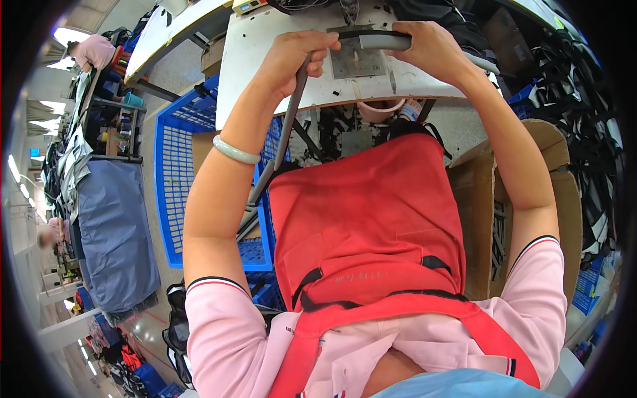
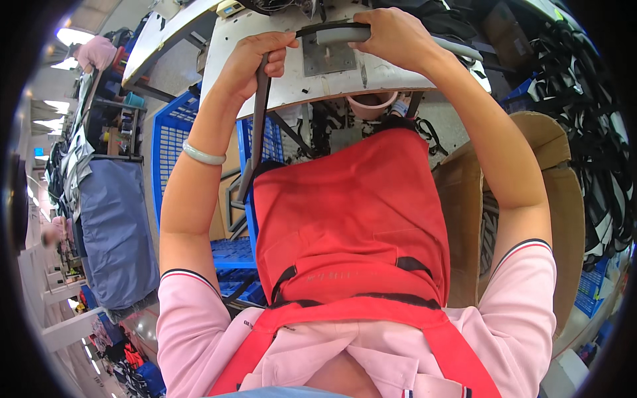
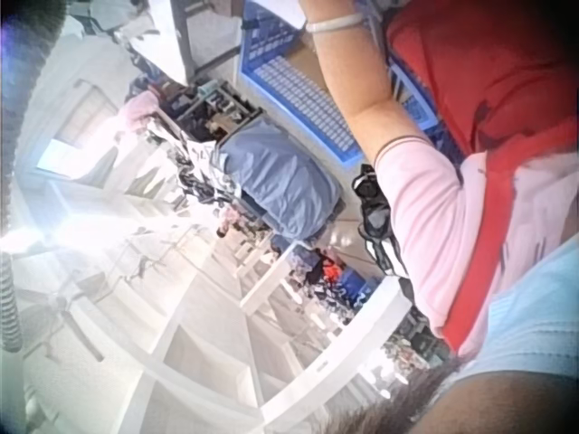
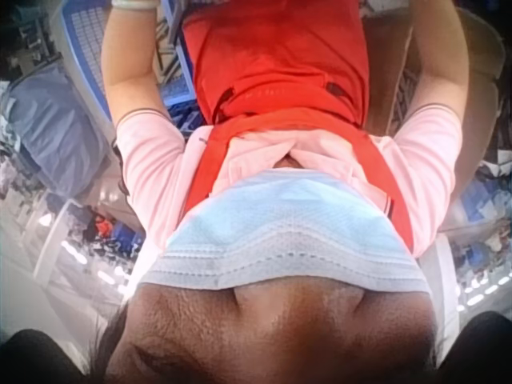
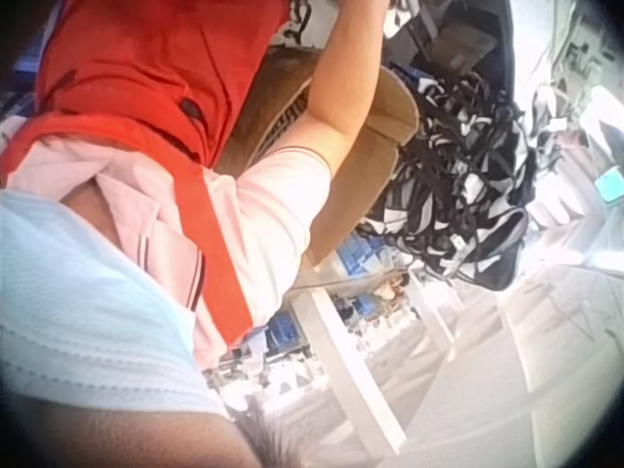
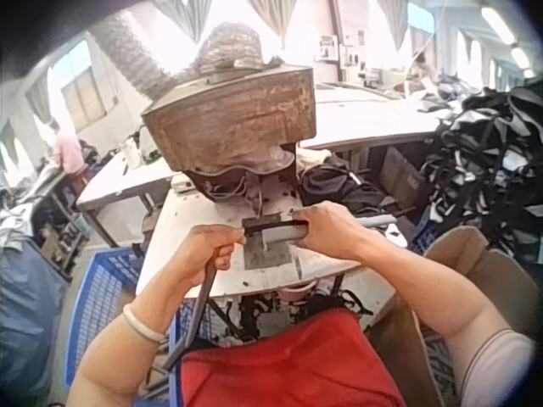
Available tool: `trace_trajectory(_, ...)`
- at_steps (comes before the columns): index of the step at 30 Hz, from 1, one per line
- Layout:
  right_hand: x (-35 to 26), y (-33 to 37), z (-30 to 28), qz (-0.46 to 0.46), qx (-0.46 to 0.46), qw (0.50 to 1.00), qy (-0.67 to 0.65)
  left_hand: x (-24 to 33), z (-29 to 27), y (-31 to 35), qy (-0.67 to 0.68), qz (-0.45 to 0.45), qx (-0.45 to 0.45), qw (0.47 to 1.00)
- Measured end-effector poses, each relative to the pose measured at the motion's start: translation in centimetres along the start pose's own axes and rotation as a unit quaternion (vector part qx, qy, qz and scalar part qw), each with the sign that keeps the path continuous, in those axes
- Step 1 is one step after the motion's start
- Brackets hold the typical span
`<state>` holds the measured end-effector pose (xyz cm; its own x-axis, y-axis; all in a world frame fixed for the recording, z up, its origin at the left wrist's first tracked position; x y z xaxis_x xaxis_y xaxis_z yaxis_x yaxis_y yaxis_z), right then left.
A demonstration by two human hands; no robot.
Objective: Processing grey plastic components for sports backpacks using industrial equipment.
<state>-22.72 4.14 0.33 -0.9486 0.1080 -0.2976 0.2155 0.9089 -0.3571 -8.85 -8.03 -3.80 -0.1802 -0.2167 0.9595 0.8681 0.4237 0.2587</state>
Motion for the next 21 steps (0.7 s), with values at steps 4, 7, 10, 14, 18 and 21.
trace_trajectory(4, -0.2, -0.3, -0.1, -0.003, -0.006, 1.0, 0.016, 0.3, -0.2, -0.4, 0.008, -0.003, -0.002, 1.0)
trace_trajectory(7, -0.6, -0.5, -0.7, -0.015, 0.027, 0.999, 0.036, 0.4, -0.6, -0.5, 0.016, -0.006, 0.001, 1.0)
trace_trajectory(10, -0.8, -1.0, -0.8, -0.004, 0.01, 0.999, 0.044, 0.3, -0.9, -0.7, 0.023, -0.007, 0.004, 1.0)
trace_trajectory(14, -0.3, -1.0, -1.2, -0.028, 0.043, 0.997, 0.064, 0.9, -0.4, -1.0, 0.023, 0.004, -0.005, 1.0)
trace_trajectory(18, -1.1, -2.5, -1.6, -0.013, -0.021, 0.997, 0.073, 1.2, -1.0, -1.7, 0.016, 0.017, 0.011, 1.0)
trace_trajectory(21, 0.4, -2.7, -1.1, 0.015, -0.018, 0.999, 0.041, 1.4, -0.6, -2.1, 0.009, 0.018, 0.021, 1.0)
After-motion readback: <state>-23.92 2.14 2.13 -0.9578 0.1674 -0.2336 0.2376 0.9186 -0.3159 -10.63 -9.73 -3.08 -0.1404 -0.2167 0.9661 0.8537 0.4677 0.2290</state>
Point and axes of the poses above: each hand's wrist, its own y-axis away from the middle knuckle, its own z-axis out of the palm, x = y × z, the point moved 10 cm from there along -y, towards the middle knuckle, and after that the axes turned 6 degrees about -z, right-handed, at the moved point
